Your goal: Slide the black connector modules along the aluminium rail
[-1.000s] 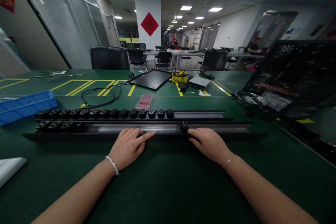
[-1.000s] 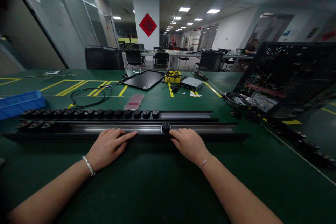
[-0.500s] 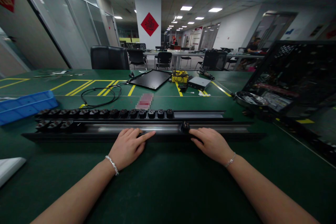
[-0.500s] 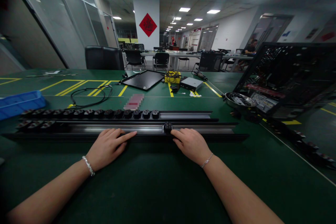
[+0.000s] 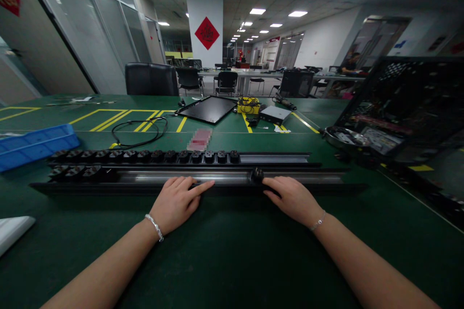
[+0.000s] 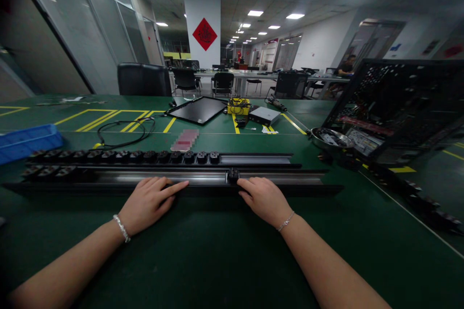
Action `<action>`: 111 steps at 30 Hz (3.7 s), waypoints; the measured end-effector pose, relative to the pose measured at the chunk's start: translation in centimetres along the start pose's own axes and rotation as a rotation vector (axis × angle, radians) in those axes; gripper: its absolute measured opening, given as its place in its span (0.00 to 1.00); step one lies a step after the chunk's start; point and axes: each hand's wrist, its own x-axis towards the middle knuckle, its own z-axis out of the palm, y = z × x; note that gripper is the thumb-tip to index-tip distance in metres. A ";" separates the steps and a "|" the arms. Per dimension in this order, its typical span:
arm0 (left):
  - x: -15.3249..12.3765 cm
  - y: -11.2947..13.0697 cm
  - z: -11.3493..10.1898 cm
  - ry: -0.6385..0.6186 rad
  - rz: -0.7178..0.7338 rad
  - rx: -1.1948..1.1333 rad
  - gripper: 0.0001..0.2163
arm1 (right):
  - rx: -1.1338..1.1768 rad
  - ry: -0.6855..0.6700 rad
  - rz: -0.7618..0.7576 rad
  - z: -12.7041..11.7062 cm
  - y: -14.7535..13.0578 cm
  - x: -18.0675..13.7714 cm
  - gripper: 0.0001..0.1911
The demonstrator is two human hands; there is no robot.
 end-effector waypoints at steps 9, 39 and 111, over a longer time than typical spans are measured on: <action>0.0 0.1 -0.1 0.020 -0.002 0.006 0.23 | 0.024 -0.012 0.013 0.0 0.1 0.0 0.11; 0.0 0.2 -0.3 0.018 -0.013 -0.005 0.23 | 0.049 -0.010 0.020 -0.2 0.9 -0.4 0.13; 0.0 0.1 -0.2 -0.008 -0.018 0.004 0.23 | 0.078 -0.042 0.075 -0.5 0.6 -0.2 0.07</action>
